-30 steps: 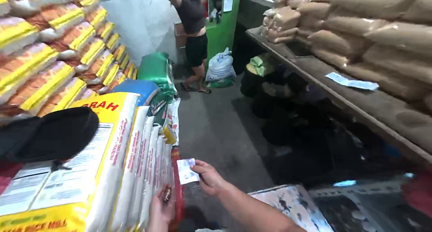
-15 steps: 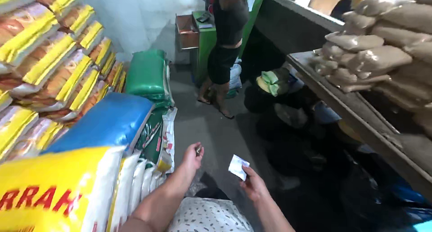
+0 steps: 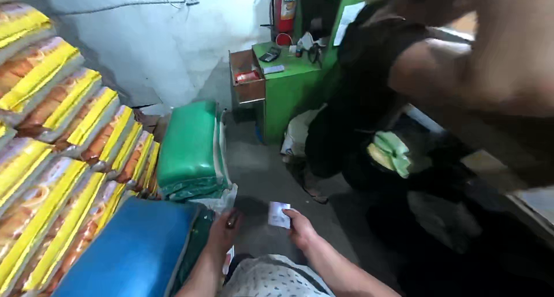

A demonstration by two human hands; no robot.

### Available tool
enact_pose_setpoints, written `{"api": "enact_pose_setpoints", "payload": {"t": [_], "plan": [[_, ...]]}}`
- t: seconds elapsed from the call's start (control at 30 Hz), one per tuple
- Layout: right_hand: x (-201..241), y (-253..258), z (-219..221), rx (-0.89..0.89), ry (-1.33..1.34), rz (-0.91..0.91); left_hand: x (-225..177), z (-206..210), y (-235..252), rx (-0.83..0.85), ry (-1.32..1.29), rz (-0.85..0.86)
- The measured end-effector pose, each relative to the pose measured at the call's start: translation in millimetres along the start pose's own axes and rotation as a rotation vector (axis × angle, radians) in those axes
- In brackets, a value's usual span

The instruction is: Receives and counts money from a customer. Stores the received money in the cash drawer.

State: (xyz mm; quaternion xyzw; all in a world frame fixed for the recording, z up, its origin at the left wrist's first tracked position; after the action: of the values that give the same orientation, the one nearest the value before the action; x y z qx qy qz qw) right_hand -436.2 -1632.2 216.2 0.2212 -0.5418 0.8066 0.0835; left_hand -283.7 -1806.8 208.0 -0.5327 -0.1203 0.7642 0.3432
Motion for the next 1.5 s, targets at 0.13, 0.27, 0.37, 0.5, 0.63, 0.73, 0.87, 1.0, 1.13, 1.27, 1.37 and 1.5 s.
{"api": "enact_pose_setpoints", "payload": {"t": [0.13,0.27,0.37,0.5,0.63,0.73,0.87,1.0,1.13,1.27,1.37,1.5], "plan": [[74,62,106,0.202,-0.123,0.024,-64,-5,86,-0.284,-0.135,0.112],[144,141,180,0.211,-0.160,0.032,-114,-1,195,-0.438,-0.164,0.145],[203,184,214,0.128,-0.020,0.038,-153,48,283,-0.366,-0.114,0.148],[281,225,228,0.042,0.163,0.016,-206,173,372,-0.138,0.032,0.124],[358,270,212,-0.042,0.301,-0.128,-255,318,452,0.077,0.048,0.090],[410,314,199,-0.165,0.383,-0.177,-274,412,516,0.247,0.078,0.094],[479,375,203,-0.205,0.475,-0.167,-268,511,615,0.361,0.180,0.067],[528,405,238,-0.193,0.491,-0.146,-235,581,712,0.325,0.274,-0.012],[560,413,277,-0.168,0.489,-0.116,-198,617,785,0.255,0.354,-0.060],[572,428,285,-0.202,0.559,-0.122,-190,641,817,0.243,0.347,-0.122],[575,432,294,-0.273,0.634,-0.147,-204,650,830,0.285,0.425,-0.153],[594,439,332,-0.299,0.559,-0.207,-251,636,838,0.461,0.580,-0.206]]}}
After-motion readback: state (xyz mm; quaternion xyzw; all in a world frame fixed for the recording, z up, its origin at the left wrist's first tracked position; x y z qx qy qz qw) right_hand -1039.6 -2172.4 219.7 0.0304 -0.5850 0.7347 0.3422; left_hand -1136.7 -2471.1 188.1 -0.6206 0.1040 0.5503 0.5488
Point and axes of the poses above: each hand's wrist, its own y-axis towards the middle knuckle, its own z-axis out of the palm, x = y × z, the point moved 2 cm from there along y, towards the middle knuckle, and after that the axes turned 11 degrees about z, right-handed, at the moved point
